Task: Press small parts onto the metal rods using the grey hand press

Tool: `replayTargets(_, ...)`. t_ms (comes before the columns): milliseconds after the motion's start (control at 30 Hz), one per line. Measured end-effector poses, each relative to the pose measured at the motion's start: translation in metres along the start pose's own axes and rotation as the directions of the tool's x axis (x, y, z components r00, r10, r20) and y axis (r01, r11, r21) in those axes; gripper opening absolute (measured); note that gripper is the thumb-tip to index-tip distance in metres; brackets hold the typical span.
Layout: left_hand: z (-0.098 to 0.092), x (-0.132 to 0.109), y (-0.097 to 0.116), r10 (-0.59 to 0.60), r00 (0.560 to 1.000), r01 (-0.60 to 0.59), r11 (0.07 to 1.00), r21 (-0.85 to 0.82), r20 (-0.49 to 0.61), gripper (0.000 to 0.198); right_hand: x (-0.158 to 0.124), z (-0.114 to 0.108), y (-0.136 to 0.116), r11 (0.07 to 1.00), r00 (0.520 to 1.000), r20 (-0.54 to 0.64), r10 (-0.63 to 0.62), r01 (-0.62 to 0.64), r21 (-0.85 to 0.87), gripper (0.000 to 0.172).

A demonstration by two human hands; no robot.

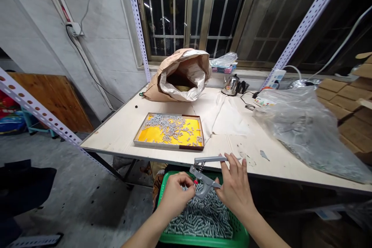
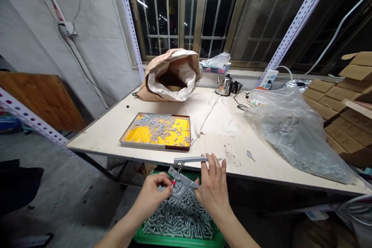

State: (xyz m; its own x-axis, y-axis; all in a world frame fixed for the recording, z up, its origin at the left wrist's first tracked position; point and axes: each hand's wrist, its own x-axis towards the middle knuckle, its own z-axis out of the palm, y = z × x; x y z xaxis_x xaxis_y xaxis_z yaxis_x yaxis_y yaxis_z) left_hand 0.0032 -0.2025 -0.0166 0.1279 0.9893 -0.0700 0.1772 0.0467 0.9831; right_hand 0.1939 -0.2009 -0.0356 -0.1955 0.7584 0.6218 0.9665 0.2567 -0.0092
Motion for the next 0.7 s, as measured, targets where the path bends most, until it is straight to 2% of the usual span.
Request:
replayTargets(133,-0.018,-0.008,0.004,0.024,0.995,-0.009,0.988,-0.155,0.098,0.011,-0.008,-0.001,0.005,0.999,0.998,0.037,-0.046,0.046,0.012,0.062)
replayTargets(200,-0.028,-0.012,0.002,0.085,0.991,-0.068,0.987,-0.147,0.108,0.011,-0.013,0.0,0.016,1.0,0.998,0.062,-0.024,0.024,-0.01,0.064)
replayTargets(267,-0.036,-0.018,-0.002,0.105,0.982,-0.102,0.994,-0.023,0.16,0.011,-0.02,0.0,0.03,0.999,0.997,0.079,0.006,-0.002,-0.043,0.062)
replayTargets(367,-0.04,-0.021,-0.009,0.02,0.954,-0.101,0.96,0.26,0.299,0.007,-0.033,-0.002,0.049,0.994,0.996,0.073,0.054,-0.047,-0.093,0.06)
replayTargets(400,-0.042,-0.016,-0.01,0.004,0.951,-0.114,0.935,0.337,0.309,0.012,-0.036,-0.003,0.054,0.993,0.995,0.067,0.069,-0.061,-0.103,0.059)
replayTargets(467,-0.05,0.004,-0.006,0.038,0.973,-0.142,0.874,0.464,0.227,0.026,-0.04,-0.006,0.059,0.99,0.995,0.052,0.09,-0.084,-0.113,0.058)
replayTargets(533,-0.064,0.041,0.003,0.118,0.992,-0.115,0.794,0.596,0.034,0.029,-0.041,-0.007,0.061,0.989,0.994,0.036,0.103,-0.098,-0.115,0.056)
replayTargets(600,-0.083,0.088,0.014,0.143,0.972,0.051,0.651,0.757,-0.188,0.029,-0.04,-0.007,0.061,0.989,0.994,0.024,0.103,-0.099,-0.111,0.054)
replayTargets(633,-0.093,0.111,0.018,0.126,0.963,0.109,0.62,0.777,-0.236,0.027,-0.04,-0.007,0.061,0.99,0.995,0.019,0.098,-0.096,-0.107,0.053)
replayTargets(700,-0.108,0.149,0.023,0.067,0.962,0.178,0.584,0.792,-0.265,0.017,-0.038,-0.005,0.059,0.992,0.996,0.01,0.085,-0.084,-0.099,0.05)
